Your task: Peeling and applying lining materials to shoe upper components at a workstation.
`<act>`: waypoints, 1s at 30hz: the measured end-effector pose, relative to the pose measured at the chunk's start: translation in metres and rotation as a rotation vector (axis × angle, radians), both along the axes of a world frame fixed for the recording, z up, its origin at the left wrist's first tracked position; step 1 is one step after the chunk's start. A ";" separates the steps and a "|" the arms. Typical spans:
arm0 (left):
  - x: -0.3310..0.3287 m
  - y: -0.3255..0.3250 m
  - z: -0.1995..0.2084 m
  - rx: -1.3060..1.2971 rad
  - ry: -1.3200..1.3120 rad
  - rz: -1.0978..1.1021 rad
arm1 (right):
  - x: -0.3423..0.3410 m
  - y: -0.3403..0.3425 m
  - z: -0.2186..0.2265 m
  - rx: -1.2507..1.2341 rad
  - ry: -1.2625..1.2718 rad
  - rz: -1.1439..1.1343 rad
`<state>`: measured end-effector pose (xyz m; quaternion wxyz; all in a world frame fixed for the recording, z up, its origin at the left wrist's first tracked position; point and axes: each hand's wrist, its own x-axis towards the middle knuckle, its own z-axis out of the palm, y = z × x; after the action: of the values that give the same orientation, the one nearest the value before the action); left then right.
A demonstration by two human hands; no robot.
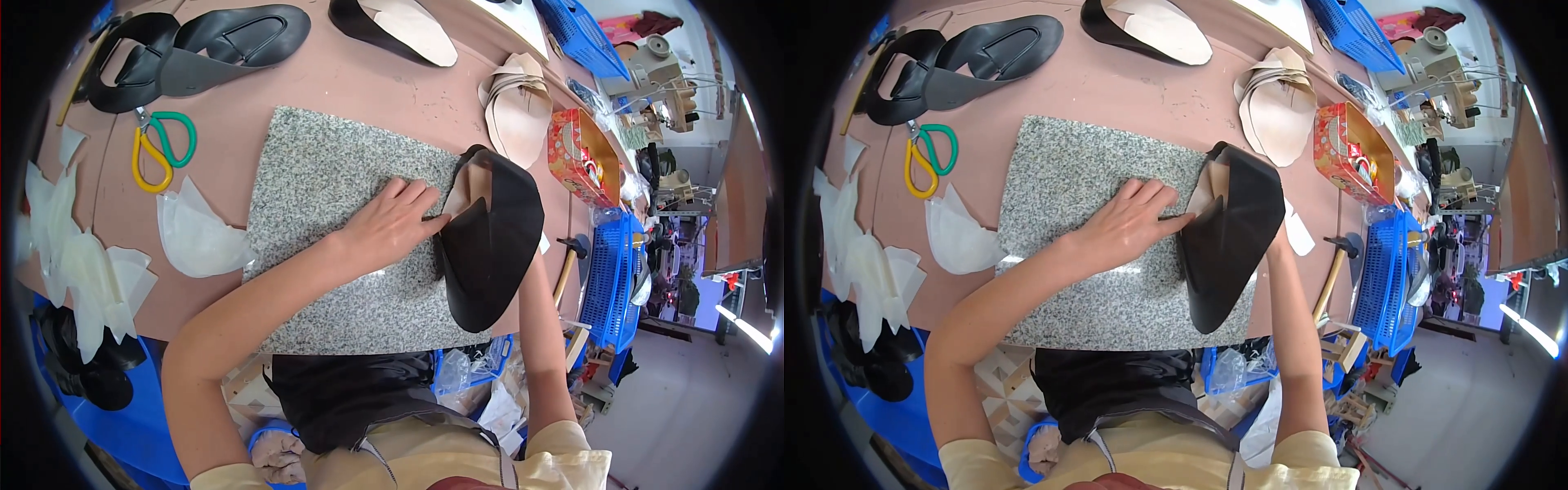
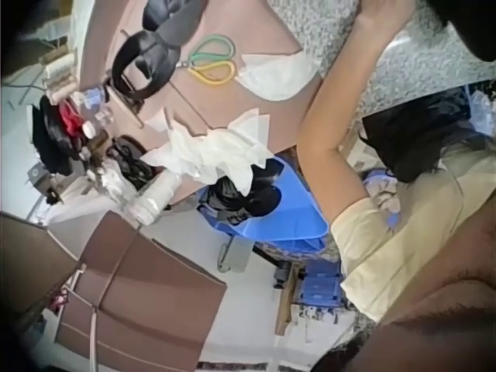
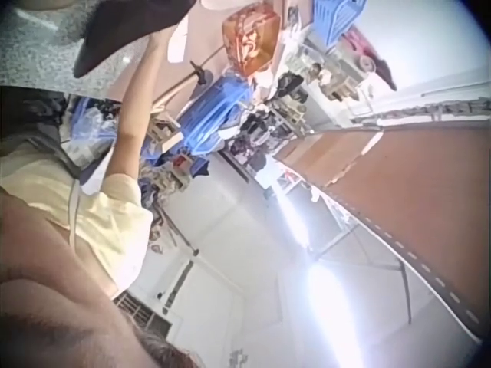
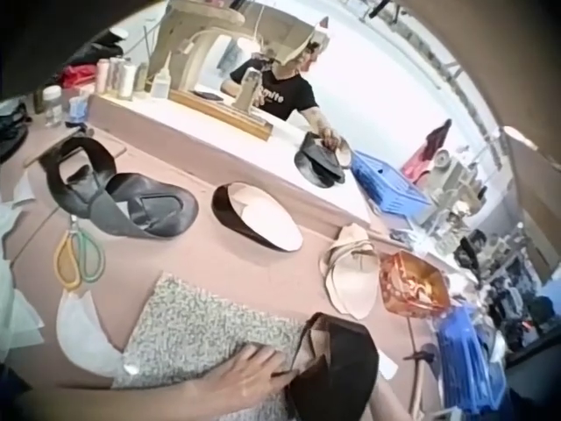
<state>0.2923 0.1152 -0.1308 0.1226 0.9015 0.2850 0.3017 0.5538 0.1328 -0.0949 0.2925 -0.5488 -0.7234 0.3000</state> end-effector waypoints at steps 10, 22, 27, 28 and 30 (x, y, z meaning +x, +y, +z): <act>0.002 -0.013 -0.003 0.025 0.026 0.070 | 0.001 0.003 0.022 -0.306 0.040 0.143; -0.004 -0.002 -0.012 0.038 0.051 -0.024 | 0.016 0.025 -0.008 -0.431 0.375 0.026; -0.005 0.002 -0.015 0.079 0.052 -0.049 | 0.009 0.018 -0.014 -0.473 0.526 -0.065; -0.004 0.001 -0.012 0.073 0.059 -0.053 | 0.009 0.014 -0.014 -0.355 0.396 -0.017; -0.003 -0.004 -0.004 0.061 0.078 -0.059 | -0.002 0.004 0.001 -0.281 0.298 0.035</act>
<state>0.2893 0.1117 -0.1351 0.0928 0.9239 0.2533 0.2713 0.5517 0.1364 -0.0943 0.3116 -0.5211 -0.6327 0.4807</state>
